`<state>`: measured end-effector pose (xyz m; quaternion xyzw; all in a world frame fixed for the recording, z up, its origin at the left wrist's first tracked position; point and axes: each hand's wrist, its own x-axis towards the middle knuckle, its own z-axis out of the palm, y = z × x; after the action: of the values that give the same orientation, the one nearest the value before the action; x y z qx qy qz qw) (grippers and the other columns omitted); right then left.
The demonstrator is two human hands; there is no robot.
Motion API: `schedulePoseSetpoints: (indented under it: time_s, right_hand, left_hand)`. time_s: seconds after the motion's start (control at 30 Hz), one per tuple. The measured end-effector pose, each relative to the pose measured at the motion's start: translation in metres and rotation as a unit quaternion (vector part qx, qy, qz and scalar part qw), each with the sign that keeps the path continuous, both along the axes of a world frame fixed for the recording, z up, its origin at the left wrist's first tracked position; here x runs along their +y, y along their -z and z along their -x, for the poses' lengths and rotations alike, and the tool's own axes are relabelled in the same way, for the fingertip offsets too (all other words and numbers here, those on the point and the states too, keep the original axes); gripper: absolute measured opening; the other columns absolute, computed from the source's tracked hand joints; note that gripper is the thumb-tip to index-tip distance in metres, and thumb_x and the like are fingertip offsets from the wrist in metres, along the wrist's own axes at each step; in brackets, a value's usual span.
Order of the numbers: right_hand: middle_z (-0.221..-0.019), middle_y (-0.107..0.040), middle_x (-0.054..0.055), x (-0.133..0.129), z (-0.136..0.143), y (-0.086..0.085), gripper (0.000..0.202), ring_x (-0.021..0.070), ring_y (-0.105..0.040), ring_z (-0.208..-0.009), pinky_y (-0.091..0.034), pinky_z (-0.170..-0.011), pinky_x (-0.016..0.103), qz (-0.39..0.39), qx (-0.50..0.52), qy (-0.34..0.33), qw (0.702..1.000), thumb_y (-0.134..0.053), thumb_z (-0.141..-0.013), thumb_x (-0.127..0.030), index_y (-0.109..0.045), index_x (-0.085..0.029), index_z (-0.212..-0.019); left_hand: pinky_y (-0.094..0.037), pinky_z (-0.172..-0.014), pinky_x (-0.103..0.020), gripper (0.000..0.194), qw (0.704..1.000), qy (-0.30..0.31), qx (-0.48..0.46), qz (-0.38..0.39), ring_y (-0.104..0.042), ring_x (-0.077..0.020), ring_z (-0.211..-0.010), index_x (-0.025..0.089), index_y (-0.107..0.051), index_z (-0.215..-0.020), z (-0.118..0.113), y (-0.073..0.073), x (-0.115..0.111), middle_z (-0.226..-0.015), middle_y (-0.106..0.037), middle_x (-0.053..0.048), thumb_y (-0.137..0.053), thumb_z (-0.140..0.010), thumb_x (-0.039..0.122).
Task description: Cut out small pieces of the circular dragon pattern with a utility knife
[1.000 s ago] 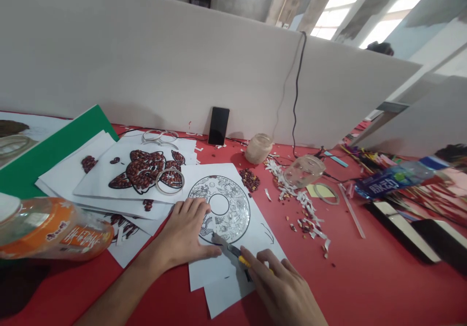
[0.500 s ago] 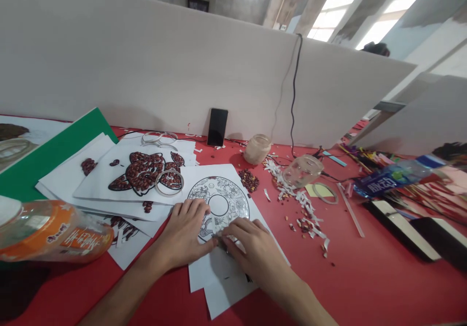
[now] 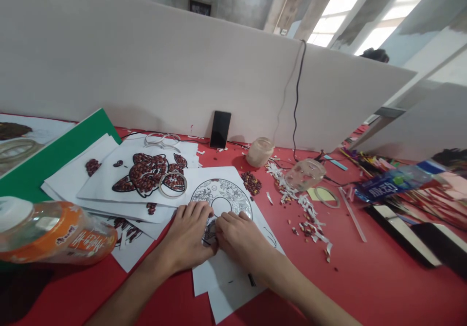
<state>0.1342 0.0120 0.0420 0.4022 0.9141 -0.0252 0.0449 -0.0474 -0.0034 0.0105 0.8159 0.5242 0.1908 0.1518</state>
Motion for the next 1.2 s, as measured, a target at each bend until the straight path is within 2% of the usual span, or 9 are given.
schedulePoseSetpoints:
  time_s: [0.27,0.4,0.47,0.57,0.67,0.77,0.83,0.97,1.2]
  right_hand:
    - [-0.083,-0.067,0.0,0.003,-0.009,-0.006,0.011,0.0157,-0.062,-0.072,-0.04,-0.076,0.03,0.024,0.083,0.069,0.994,-0.055,-0.095,-0.012,-0.059,-0.019,-0.087]
    - [-0.083,-0.065,0.0,0.014,-0.02,-0.007,0.012,0.0146,-0.061,-0.071,-0.04,-0.068,0.026,0.019,0.142,0.103,0.984,-0.051,-0.096,-0.012,-0.057,-0.02,-0.089]
    - [-0.085,-0.066,0.001,0.023,-0.036,-0.007,0.012,0.0152,-0.062,-0.07,-0.042,-0.064,0.026,-0.011,0.172,0.154,0.973,-0.048,-0.098,-0.015,-0.057,-0.02,-0.091]
    - [-0.098,-0.07,0.008,0.03,-0.075,-0.007,0.021,0.0208,-0.067,-0.081,-0.048,-0.071,0.031,-0.14,0.143,0.223,0.954,-0.043,-0.096,-0.011,-0.062,-0.018,-0.102]
    - [-0.115,-0.071,0.014,0.016,-0.119,-0.001,0.05,0.0267,-0.07,-0.096,-0.052,-0.082,0.039,-0.208,0.055,0.17,0.962,-0.038,-0.083,0.003,-0.063,-0.015,-0.123]
    - [-0.111,-0.074,0.012,-0.019,-0.139,0.006,0.047,0.0251,-0.072,-0.093,-0.055,-0.078,0.038,-0.218,0.065,0.13,0.965,-0.038,-0.088,-0.001,-0.066,-0.017,-0.122]
    - [-0.116,-0.073,0.01,-0.048,-0.134,0.009,0.036,0.0223,-0.072,-0.097,-0.056,-0.08,0.034,-0.187,0.107,0.107,0.971,-0.041,-0.099,-0.012,-0.065,-0.021,-0.124]
    - [-0.115,-0.074,0.007,-0.085,-0.104,0.014,0.031,0.0225,-0.072,-0.099,-0.057,-0.08,0.035,-0.152,0.14,0.06,0.977,-0.044,-0.105,-0.029,-0.061,-0.026,-0.13]
    - [-0.103,-0.074,0.008,-0.088,-0.093,0.025,0.033,0.0204,-0.072,-0.085,-0.059,-0.072,0.032,-0.142,0.179,0.055,0.972,-0.037,-0.108,-0.027,-0.062,-0.023,-0.13]
  left_hand:
    - [-0.037,-0.101,-0.049,0.044,1.0,0.004,0.001,0.03,-0.05,-0.0338,-0.121,0.024,-0.052,-0.114,0.001,-0.006,0.001,-0.128,-0.058,-0.009,-0.068,-0.078,0.045]
    - [-0.038,-0.099,-0.049,0.044,1.0,0.0,0.001,0.027,-0.05,-0.0331,-0.118,0.024,-0.053,-0.112,0.0,-0.007,0.001,-0.125,-0.058,-0.009,-0.068,-0.078,0.046]
    - [-0.038,-0.099,-0.049,0.044,1.0,0.002,0.001,0.025,-0.051,-0.0328,-0.117,0.024,-0.053,-0.112,0.0,-0.007,0.001,-0.124,-0.058,-0.009,-0.068,-0.078,0.047]
    - [-0.038,-0.1,-0.049,0.046,1.0,0.007,0.006,0.021,-0.051,-0.0333,-0.117,0.023,-0.054,-0.114,0.001,-0.005,0.0,-0.126,-0.058,-0.009,-0.068,-0.079,0.05]
    - [-0.038,-0.101,-0.051,0.057,1.0,0.016,0.012,0.011,-0.05,-0.0353,-0.119,0.022,-0.054,-0.117,0.002,-0.003,0.001,-0.129,-0.057,-0.011,-0.066,-0.08,0.063]
    - [-0.038,-0.101,-0.052,0.068,1.0,0.021,0.014,0.007,-0.05,-0.0365,-0.119,0.021,-0.054,-0.118,0.003,-0.001,0.001,-0.13,-0.056,-0.013,-0.066,-0.076,0.073]
    - [-0.038,-0.101,-0.052,0.072,1.0,0.018,0.011,0.007,-0.05,-0.0365,-0.119,0.022,-0.054,-0.118,0.003,0.0,0.001,-0.129,-0.056,-0.012,-0.07,-0.072,0.074]
    - [-0.039,-0.101,-0.051,0.078,1.0,0.017,0.005,0.009,-0.051,-0.0362,-0.118,0.022,-0.054,-0.118,0.003,-0.001,0.001,-0.127,-0.056,-0.011,-0.073,-0.065,0.077]
    - [-0.039,-0.099,-0.049,0.082,1.0,0.014,0.012,0.0,-0.051,-0.0363,-0.116,0.023,-0.055,-0.117,0.002,0.001,0.003,-0.124,-0.057,-0.011,-0.07,-0.063,0.083]
